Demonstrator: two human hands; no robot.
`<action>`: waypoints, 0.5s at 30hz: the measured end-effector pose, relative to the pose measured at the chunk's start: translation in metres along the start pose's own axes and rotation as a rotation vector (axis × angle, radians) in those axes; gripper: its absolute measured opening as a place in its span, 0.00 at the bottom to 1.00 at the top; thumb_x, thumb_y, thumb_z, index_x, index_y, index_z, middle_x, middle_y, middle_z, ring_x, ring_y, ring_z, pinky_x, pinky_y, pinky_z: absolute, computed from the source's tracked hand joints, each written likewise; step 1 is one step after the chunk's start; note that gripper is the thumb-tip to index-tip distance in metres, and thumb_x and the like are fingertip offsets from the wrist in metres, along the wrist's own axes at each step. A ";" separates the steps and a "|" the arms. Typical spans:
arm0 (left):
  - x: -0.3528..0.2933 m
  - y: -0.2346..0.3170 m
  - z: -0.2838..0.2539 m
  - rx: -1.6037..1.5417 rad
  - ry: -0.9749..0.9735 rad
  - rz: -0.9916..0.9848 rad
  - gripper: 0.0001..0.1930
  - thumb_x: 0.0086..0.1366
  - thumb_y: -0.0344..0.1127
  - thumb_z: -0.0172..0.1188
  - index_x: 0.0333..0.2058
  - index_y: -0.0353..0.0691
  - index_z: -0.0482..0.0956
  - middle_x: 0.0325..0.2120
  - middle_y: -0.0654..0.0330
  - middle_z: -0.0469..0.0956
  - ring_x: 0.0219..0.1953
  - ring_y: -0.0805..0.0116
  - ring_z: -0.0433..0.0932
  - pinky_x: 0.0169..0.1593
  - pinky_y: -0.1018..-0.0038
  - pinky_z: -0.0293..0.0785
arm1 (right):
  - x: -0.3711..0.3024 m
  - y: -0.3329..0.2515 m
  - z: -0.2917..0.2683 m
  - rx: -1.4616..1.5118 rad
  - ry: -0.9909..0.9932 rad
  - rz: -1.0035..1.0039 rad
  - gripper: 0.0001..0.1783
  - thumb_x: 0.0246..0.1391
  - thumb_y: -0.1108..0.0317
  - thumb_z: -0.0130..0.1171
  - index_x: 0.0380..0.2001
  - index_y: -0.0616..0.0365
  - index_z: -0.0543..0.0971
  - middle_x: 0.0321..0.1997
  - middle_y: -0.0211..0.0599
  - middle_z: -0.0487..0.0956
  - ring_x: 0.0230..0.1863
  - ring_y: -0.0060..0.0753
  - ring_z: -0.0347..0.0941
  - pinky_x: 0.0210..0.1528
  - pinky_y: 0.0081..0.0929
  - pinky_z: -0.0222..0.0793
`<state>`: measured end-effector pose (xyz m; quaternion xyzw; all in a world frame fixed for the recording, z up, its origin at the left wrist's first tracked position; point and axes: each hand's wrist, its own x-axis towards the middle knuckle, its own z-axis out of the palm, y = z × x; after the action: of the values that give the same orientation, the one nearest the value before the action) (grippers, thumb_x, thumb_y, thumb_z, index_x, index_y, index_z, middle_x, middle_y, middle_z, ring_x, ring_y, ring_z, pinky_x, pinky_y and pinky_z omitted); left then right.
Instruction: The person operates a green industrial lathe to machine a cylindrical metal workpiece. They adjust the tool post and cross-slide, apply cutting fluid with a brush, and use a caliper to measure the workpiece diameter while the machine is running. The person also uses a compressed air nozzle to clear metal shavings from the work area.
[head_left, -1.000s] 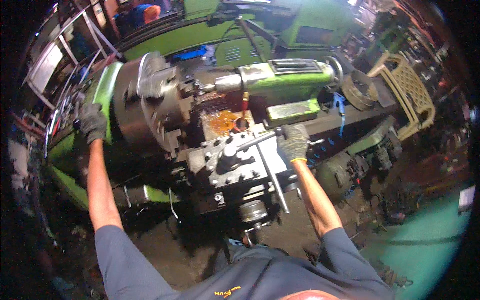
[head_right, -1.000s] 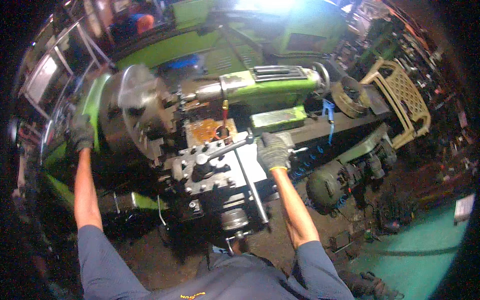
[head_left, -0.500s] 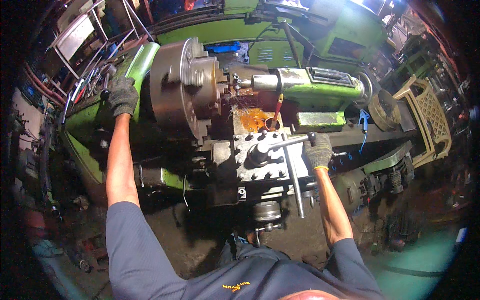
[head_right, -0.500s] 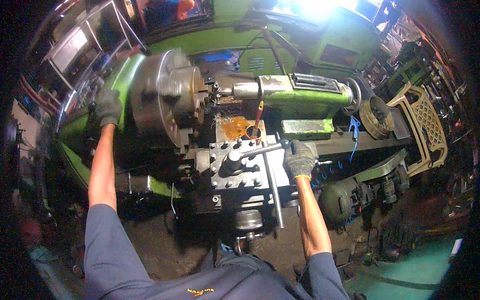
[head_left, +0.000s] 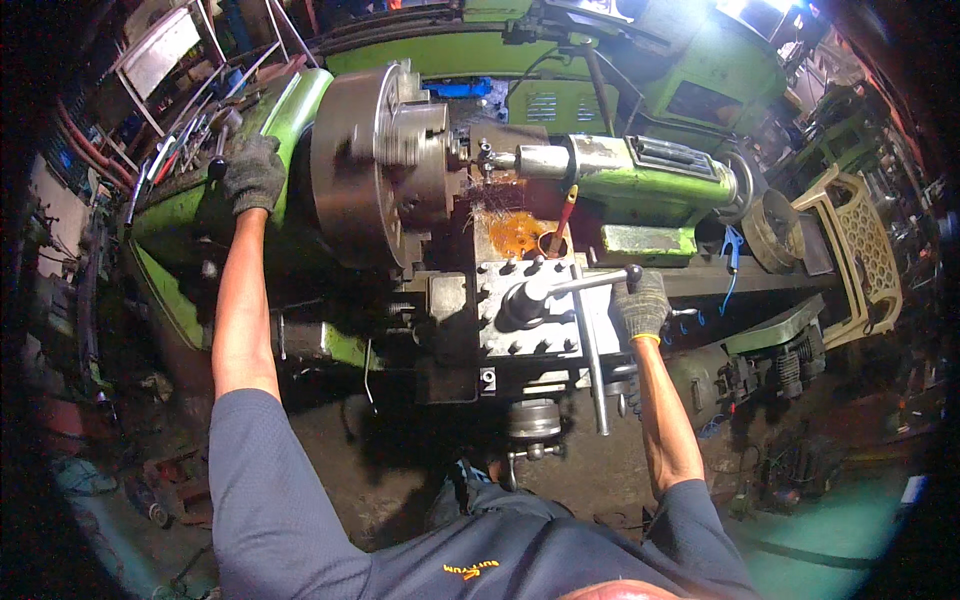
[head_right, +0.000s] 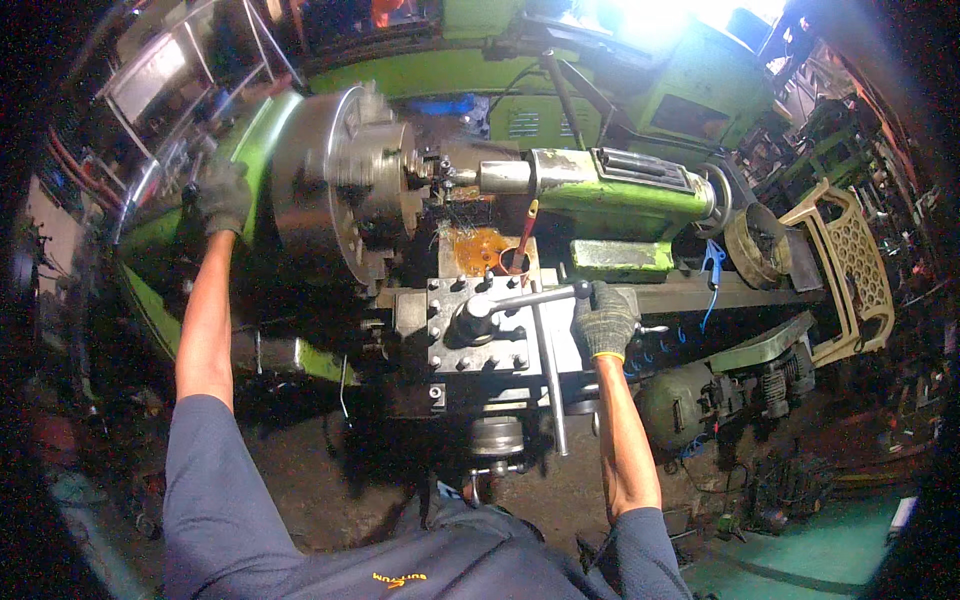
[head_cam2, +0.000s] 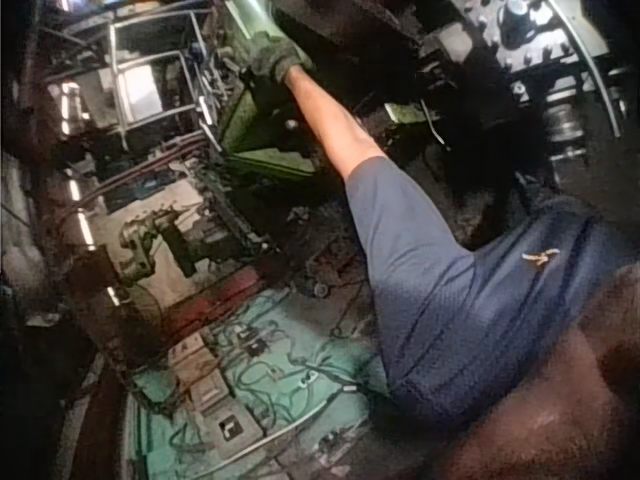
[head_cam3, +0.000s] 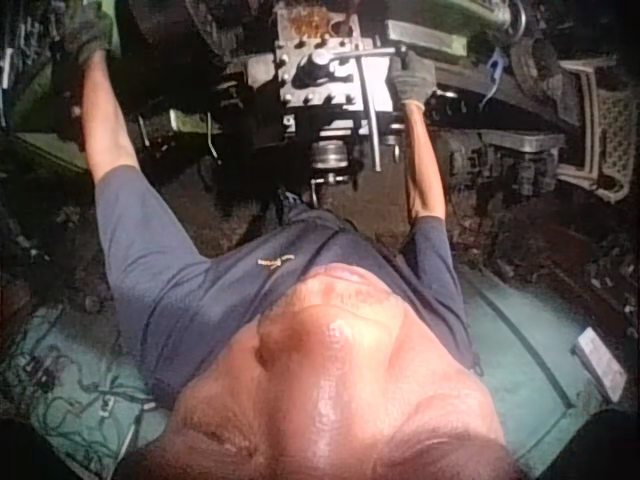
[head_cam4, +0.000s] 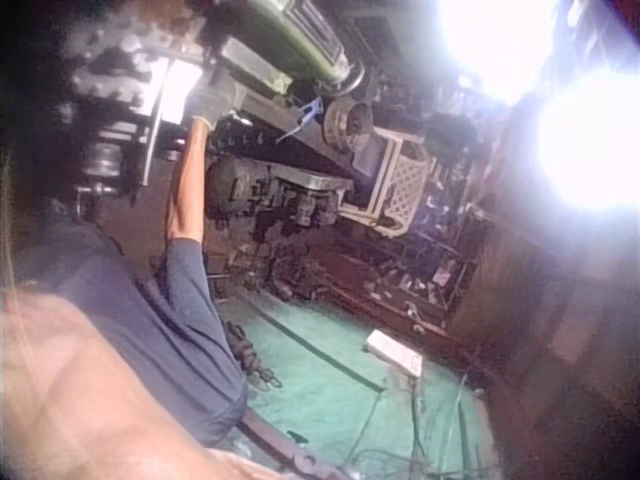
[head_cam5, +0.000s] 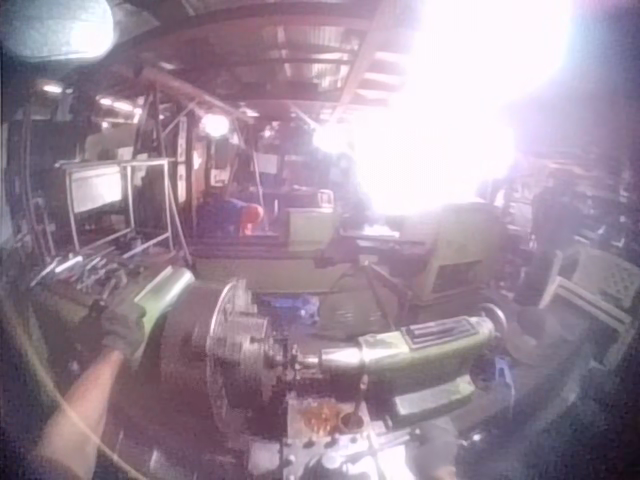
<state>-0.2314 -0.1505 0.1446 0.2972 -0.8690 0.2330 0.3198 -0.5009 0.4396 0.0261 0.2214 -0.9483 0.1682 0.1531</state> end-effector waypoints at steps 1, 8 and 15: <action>0.000 0.001 -0.002 -0.007 -0.020 -0.019 0.11 0.58 0.34 0.57 0.39 0.48 0.83 0.41 0.54 0.78 0.48 0.49 0.76 0.52 0.54 0.72 | -0.001 -0.001 0.000 0.003 0.023 -0.008 0.16 0.58 0.53 0.57 0.36 0.55 0.82 0.35 0.51 0.80 0.42 0.58 0.76 0.47 0.50 0.69; 0.001 -0.004 0.002 0.016 -0.049 -0.023 0.12 0.58 0.34 0.57 0.40 0.49 0.84 0.42 0.54 0.79 0.47 0.48 0.77 0.52 0.54 0.72 | -0.001 -0.004 0.001 0.041 0.070 -0.004 0.16 0.59 0.52 0.56 0.34 0.53 0.83 0.32 0.51 0.82 0.40 0.58 0.77 0.46 0.50 0.69; 0.000 -0.012 0.011 -0.009 -0.020 -0.008 0.12 0.59 0.34 0.56 0.40 0.50 0.84 0.43 0.53 0.79 0.47 0.47 0.77 0.51 0.53 0.73 | 0.000 0.002 0.007 0.042 0.113 -0.047 0.16 0.57 0.52 0.57 0.33 0.53 0.82 0.31 0.51 0.80 0.39 0.59 0.75 0.45 0.50 0.69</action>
<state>-0.2282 -0.1656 0.1393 0.3015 -0.8721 0.2247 0.3131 -0.5030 0.4387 0.0194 0.2372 -0.9289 0.1967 0.2054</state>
